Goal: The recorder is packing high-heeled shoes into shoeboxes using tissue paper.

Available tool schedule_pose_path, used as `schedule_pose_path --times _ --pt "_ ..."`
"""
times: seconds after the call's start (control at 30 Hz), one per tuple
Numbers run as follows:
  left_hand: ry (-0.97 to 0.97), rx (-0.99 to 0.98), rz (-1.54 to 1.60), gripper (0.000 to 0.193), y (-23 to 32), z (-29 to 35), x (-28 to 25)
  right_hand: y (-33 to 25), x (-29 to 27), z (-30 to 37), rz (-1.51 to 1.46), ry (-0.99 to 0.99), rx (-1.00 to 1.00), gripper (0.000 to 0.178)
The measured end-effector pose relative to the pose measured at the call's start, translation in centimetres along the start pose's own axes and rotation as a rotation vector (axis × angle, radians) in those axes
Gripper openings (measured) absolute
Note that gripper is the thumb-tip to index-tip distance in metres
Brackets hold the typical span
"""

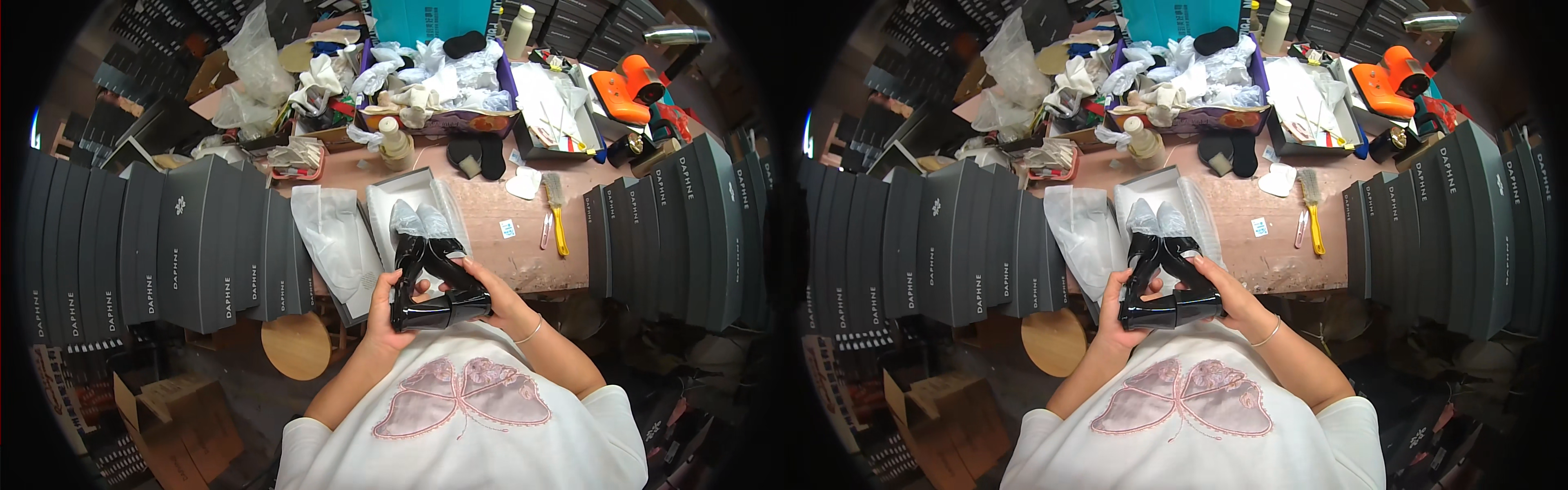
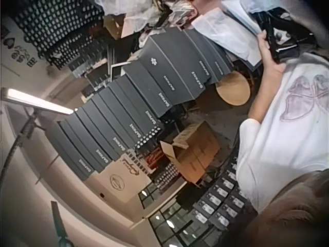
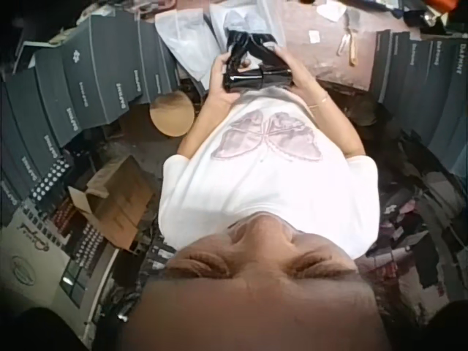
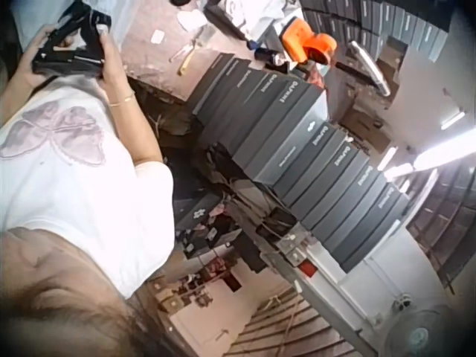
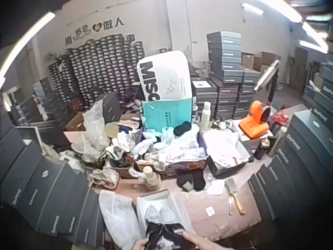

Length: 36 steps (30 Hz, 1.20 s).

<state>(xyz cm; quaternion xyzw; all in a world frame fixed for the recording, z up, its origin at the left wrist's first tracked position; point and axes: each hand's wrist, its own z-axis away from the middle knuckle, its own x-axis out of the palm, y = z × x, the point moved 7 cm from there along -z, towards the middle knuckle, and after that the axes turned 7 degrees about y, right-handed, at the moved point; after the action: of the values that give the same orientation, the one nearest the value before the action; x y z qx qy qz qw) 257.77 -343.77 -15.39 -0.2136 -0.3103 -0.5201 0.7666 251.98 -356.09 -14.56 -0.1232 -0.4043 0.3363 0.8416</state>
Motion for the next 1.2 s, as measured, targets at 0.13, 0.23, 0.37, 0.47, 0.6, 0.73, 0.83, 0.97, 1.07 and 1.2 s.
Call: schedule_pose_path --times 0.13,0.23,0.37,0.47,0.6,0.73,0.83,0.97,1.07,1.2 --pt "0.048 0.104 -0.050 0.042 0.3 0.7 1.2 -1.6 0.9 0.5 0.123 0.036 -0.122 0.043" --pt "-0.292 0.016 -0.128 0.044 -0.1 1.1 2.0 -3.0 2.0 1.5 0.250 0.026 -0.311 0.044" --pt "-0.362 0.083 -0.165 0.045 0.3 1.2 2.6 -3.1 2.1 1.9 0.257 -0.016 -0.388 0.052" --pt "-0.411 0.077 -0.085 0.047 0.3 1.0 2.7 -3.2 2.2 2.3 0.367 0.011 -0.446 0.050" --pt "-0.554 -0.050 0.129 0.064 0.1 0.4 2.3 -3.8 -0.8 2.5 0.539 0.150 -0.581 0.038" --pt "-0.593 -0.060 0.204 0.082 0.4 0.9 3.4 -5.0 -10.2 0.7 1.168 0.627 -0.869 0.050" --pt "-0.600 -0.078 0.175 0.083 0.4 1.0 3.9 -2.3 -18.9 -4.0 1.482 0.744 -0.479 0.061" --pt "-0.565 0.011 0.090 0.084 1.5 1.1 3.6 -5.2 -10.2 -1.3 1.516 0.763 -1.037 0.073" --pt "-0.506 0.078 0.079 0.080 2.1 0.3 2.5 -6.1 2.3 2.3 1.101 -0.017 -0.828 0.072" --pt "-0.464 0.145 -0.010 0.077 2.1 0.2 3.2 -7.3 6.8 3.2 0.913 0.055 -0.924 0.050"
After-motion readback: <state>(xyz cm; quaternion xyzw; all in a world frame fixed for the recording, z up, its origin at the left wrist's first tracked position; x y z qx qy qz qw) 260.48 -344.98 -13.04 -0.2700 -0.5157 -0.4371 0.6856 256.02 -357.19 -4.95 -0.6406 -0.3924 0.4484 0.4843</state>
